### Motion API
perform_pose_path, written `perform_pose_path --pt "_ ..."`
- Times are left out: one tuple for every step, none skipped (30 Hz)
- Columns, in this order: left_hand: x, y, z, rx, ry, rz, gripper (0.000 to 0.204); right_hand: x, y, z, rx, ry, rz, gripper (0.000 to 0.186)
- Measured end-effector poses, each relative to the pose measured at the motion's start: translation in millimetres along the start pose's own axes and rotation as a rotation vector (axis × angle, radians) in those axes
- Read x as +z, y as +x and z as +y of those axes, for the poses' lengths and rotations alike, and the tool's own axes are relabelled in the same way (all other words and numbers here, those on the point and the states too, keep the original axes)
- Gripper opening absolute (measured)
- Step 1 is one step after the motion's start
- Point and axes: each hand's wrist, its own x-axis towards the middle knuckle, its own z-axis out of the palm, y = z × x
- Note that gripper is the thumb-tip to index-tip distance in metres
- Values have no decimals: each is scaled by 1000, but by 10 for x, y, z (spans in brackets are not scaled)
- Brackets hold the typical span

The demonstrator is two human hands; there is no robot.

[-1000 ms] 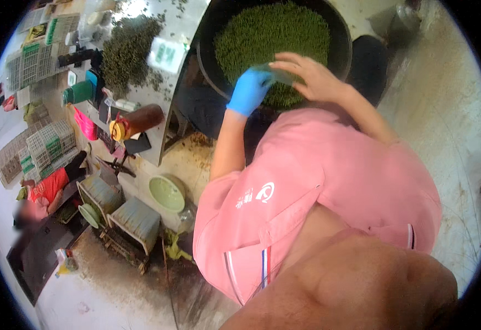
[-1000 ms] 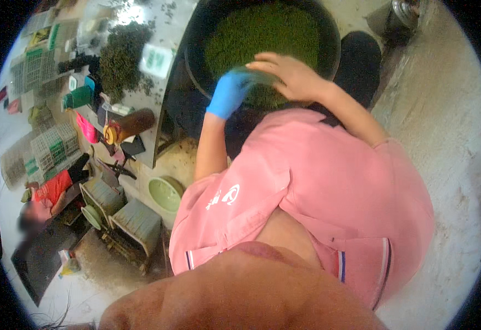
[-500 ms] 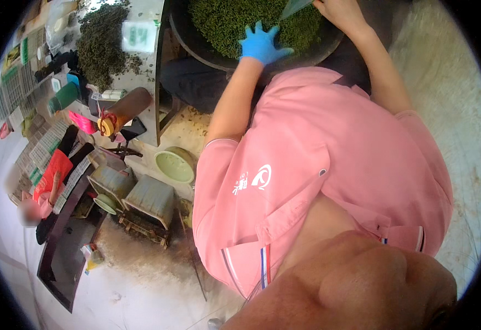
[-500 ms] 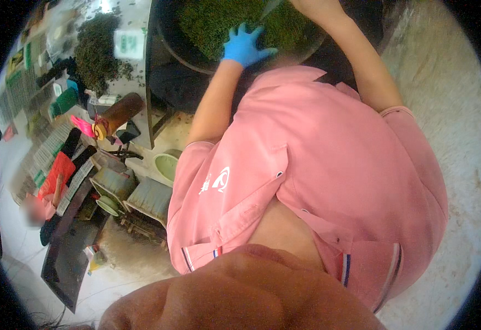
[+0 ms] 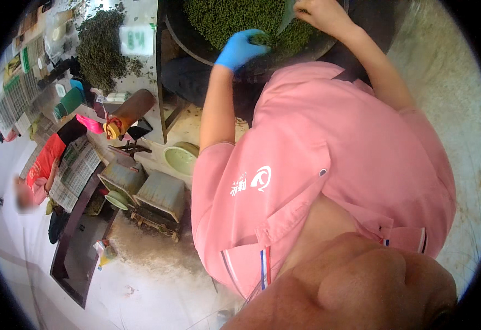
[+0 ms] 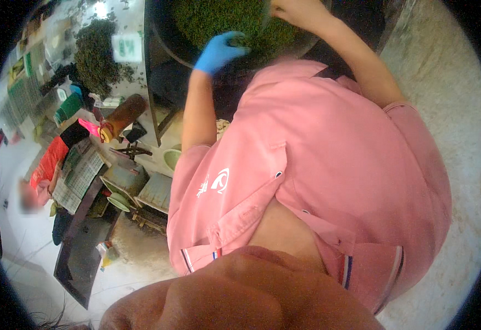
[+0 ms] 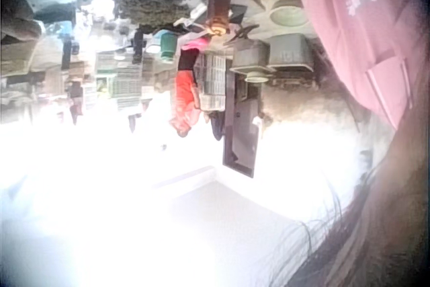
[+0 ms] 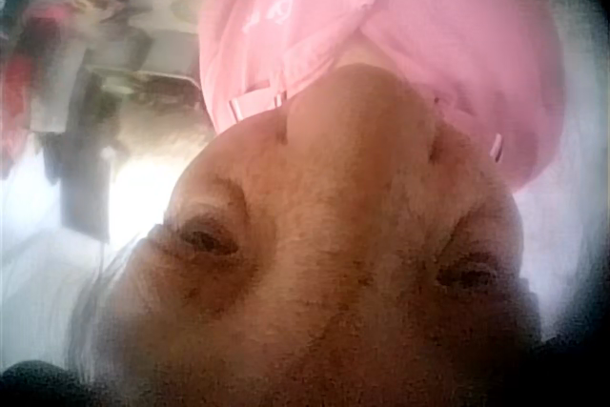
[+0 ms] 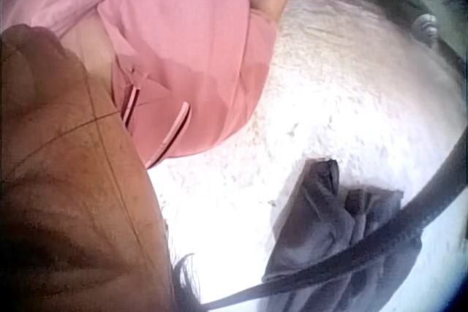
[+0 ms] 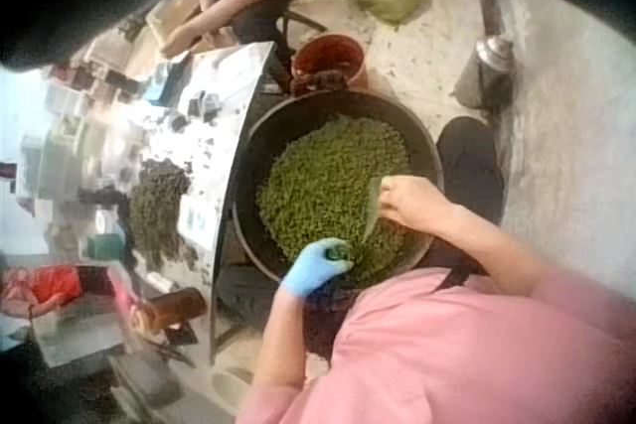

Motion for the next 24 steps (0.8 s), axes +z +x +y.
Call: perform_pose_path --pt "-64 -64 7 67 -198 54 35 103 12 -16 -42 -14 20 16" --pt "-131 -175 219 22 -371 88 32 177 35 -45 -84 -27 44 18" --pt "-179 -258 241 88 -505 151 33 275 105 -106 -149 -36 63 19" --pt "-206 -308 304 114 -588 171 34 384 162 -156 -226 -75 139 20" --pt "-242 -387 380 138 -674 208 34 447 244 -230 -264 -76 126 18" --pt "-265 -414 439 169 -711 208 35 494 312 -296 -298 -78 115 17" --pt "-266 -416 465 196 -652 237 39 544 359 -343 -328 -82 105 16" --pt "-247 -393 470 227 -594 263 42 624 386 -370 -371 -38 155 13" --pt "-213 -369 563 257 -538 282 45 664 382 -400 -364 -64 130 12" --pt "-160 -356 682 273 -385 296 39 693 374 -426 -356 -91 105 12" --pt "-149 -348 677 363 -210 347 38 701 366 -437 -345 -121 82 11" --pt "-143 -335 661 450 -32 396 38 708 360 -442 -355 -130 115 11" --pt "-156 -323 573 452 106 457 40 712 354 -447 -366 -138 150 12" --pt "-165 -302 513 447 242 515 45 726 339 -441 -371 -146 182 12" --pt "-182 -303 456 334 186 473 45 735 325 -438 -354 -158 167 12" --pt "-196 -300 411 221 131 430 45 740 312 -439 -336 -170 152 13" --pt "-213 -321 382 103 78 394 45 749 313 -453 -326 -176 139 13" --pt "-232 -311 343 39 -145 377 42 745 311 -468 -343 -178 154 14" --pt "-233 -312 326 39 -318 392 43 734 309 -484 -360 -180 170 14" --pt "-231 -309 356 40 -491 405 44 730 308 -491 -376 -183 186 14" --pt "-229 -303 397 41 -663 415 45 748 307 -492 -381 -194 188 14" --pt "-211 -342 441 -14 -782 410 51 775 302 -492 -385 -205 190 13" --pt "-186 -363 437 29 -688 412 52 788 300 -497 -390 -215 190 13" --pt "-152 -383 409 72 -593 413 53 784 299 -502 -395 -215 193 13"
